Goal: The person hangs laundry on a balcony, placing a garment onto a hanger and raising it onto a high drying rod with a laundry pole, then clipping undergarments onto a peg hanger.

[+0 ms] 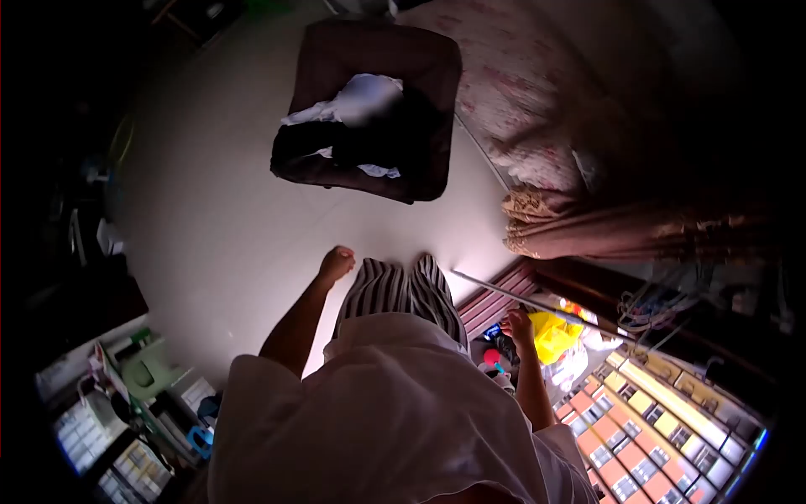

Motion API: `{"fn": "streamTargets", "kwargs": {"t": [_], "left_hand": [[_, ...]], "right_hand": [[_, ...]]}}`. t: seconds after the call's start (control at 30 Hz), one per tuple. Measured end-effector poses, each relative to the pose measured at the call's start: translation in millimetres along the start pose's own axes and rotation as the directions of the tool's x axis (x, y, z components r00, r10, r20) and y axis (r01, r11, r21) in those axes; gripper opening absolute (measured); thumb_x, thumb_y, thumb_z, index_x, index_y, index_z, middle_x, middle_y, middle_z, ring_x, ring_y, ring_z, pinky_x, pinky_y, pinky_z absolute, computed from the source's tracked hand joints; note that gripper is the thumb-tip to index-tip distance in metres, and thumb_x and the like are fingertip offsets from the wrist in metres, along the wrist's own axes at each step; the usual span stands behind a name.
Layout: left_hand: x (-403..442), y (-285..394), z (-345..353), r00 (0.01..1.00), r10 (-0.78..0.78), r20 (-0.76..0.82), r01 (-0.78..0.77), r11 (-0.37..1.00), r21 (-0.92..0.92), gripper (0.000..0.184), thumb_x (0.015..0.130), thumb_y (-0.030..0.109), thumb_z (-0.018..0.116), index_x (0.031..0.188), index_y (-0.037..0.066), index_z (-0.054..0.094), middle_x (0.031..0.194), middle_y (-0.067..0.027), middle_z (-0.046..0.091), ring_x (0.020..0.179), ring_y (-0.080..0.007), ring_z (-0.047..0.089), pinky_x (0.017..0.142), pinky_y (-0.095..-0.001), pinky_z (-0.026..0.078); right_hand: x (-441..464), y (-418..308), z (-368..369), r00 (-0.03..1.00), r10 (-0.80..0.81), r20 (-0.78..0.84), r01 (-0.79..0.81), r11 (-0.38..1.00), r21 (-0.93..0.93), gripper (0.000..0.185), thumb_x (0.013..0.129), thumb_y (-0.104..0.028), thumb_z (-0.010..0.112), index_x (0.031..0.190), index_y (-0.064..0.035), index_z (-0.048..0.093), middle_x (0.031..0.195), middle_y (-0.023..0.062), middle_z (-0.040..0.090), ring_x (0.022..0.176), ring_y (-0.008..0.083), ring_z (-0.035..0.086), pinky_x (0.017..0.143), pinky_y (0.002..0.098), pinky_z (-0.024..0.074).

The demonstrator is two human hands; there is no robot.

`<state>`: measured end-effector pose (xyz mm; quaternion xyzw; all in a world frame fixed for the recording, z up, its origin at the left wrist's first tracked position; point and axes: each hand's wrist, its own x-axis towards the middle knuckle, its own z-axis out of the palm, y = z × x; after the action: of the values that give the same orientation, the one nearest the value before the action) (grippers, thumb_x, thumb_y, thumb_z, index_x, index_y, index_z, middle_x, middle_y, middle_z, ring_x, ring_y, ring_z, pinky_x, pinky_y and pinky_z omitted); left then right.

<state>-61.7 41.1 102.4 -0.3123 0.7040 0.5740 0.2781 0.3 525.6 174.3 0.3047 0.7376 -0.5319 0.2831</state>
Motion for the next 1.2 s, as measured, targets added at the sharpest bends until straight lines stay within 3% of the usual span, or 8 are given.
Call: {"fn": "streamTargets", "kwargs": {"t": [0.33, 0.4, 0.67, 0.77, 0.83, 0.97, 1.1, 1.2], "left_hand": [[90.9, 3.4, -1.1, 0.999, -0.034, 0.040, 0.018, 0.937, 0.348, 0.023, 0.072, 0.024, 0.050, 0.072, 0.004, 0.059, 0.072, -0.0166, 0.060, 0.067, -0.0310, 0.057, 0.063, -0.0387, 0.046], [138.8, 65.5, -9.3, 0.974, 0.224, 0.025, -0.209, 0.859, 0.467, 0.025, 0.075, 0.019, 0.039, 0.062, 0.003, 0.053, 0.067, -0.0186, 0.056, 0.064, -0.0351, 0.054, 0.059, -0.0434, 0.043], [378.8, 291.4, -14.2, 0.695, 0.719, -0.018, -0.624, 0.615, 0.482, 0.038, 0.081, 0.008, 0.037, 0.119, 0.009, 0.042, 0.114, -0.0149, 0.050, 0.105, -0.0323, 0.046, 0.085, -0.0390, 0.038], [397.1, 342.4, -19.6, 0.967, 0.251, 0.053, -0.183, 0.530, 0.828, 0.030, 0.082, 0.017, 0.043, 0.110, 0.007, 0.046, 0.102, -0.0141, 0.056, 0.094, -0.0302, 0.053, 0.072, -0.0407, 0.044], [405.5, 333.3, -27.4, 0.932, 0.302, 0.203, -0.315, 0.391, 0.864, 0.025, 0.080, 0.028, 0.050, 0.094, 0.007, 0.056, 0.093, -0.0131, 0.059, 0.086, -0.0289, 0.057, 0.068, -0.0388, 0.045], [382.5, 340.4, -72.8, 0.876, 0.433, 0.214, -0.465, 0.638, 0.613, 0.025, 0.076, 0.034, 0.054, 0.087, 0.012, 0.061, 0.084, -0.0129, 0.060, 0.078, -0.0292, 0.058, 0.066, -0.0369, 0.044], [347.3, 406.1, -130.2, 0.742, 0.632, 0.224, -0.662, 0.744, 0.095, 0.015, 0.076, 0.014, 0.060, 0.077, 0.000, 0.055, 0.065, 0.0008, 0.051, 0.061, -0.0066, 0.045, 0.055, -0.0213, 0.037], [276.7, 470.3, -145.7, 0.660, 0.621, 0.423, -0.723, 0.678, 0.132, 0.013, 0.078, 0.014, 0.059, 0.078, 0.002, 0.054, 0.067, 0.0038, 0.048, 0.061, -0.0045, 0.041, 0.055, -0.0196, 0.034]], "right_hand": [[41.6, -47.4, 33.8, 0.991, 0.079, 0.109, -0.077, 0.997, -0.023, 0.018, 0.084, -0.019, 0.048, 0.093, -0.0031, 0.050, 0.071, 0.0102, 0.059, 0.056, 0.0154, 0.057, 0.046, 0.0243, 0.0467], [48.4, -41.4, 43.4, 0.988, 0.150, 0.042, -0.148, 0.988, -0.049, 0.019, 0.083, -0.020, 0.049, 0.090, -0.0025, 0.051, 0.068, 0.0097, 0.059, 0.052, 0.0146, 0.056, 0.045, 0.0237, 0.0461], [15.5, -61.0, 141.5, 0.935, 0.354, 0.034, -0.353, 0.911, 0.215, 0.021, 0.084, -0.019, 0.048, 0.098, -0.0035, 0.048, 0.071, 0.0075, 0.059, 0.060, 0.0151, 0.058, 0.054, 0.0264, 0.0476], [7.5, -74.0, 186.5, 0.933, 0.349, 0.085, -0.359, 0.901, 0.245, 0.026, 0.085, -0.024, 0.048, 0.101, -0.0019, 0.047, 0.076, 0.0071, 0.059, 0.064, 0.0152, 0.058, 0.058, 0.0273, 0.0484], [5.2, -98.3, 207.5, 0.925, 0.367, 0.094, -0.379, 0.889, 0.259, 0.027, 0.085, -0.024, 0.048, 0.102, -0.0022, 0.047, 0.077, 0.0071, 0.059, 0.064, 0.0148, 0.058, 0.058, 0.0271, 0.0484], [0.0, -122.0, 223.5, 0.933, 0.357, 0.044, -0.351, 0.878, 0.325, 0.023, 0.087, -0.020, 0.046, 0.101, -0.0036, 0.049, 0.078, 0.0064, 0.059, 0.065, 0.0142, 0.058, 0.059, 0.0257, 0.0472], [-3.2, -155.7, 224.4, 0.947, 0.315, -0.065, -0.276, 0.900, 0.336, 0.023, 0.087, -0.021, 0.046, 0.101, -0.0034, 0.050, 0.076, 0.0078, 0.059, 0.065, 0.0146, 0.059, 0.057, 0.0262, 0.0489], [-2.6, -152.0, 230.1, 0.972, 0.202, -0.118, -0.150, 0.926, 0.346, 0.025, 0.087, -0.024, 0.046, 0.101, -0.0038, 0.049, 0.075, 0.0083, 0.059, 0.065, 0.0152, 0.059, 0.057, 0.0260, 0.0490]]}}
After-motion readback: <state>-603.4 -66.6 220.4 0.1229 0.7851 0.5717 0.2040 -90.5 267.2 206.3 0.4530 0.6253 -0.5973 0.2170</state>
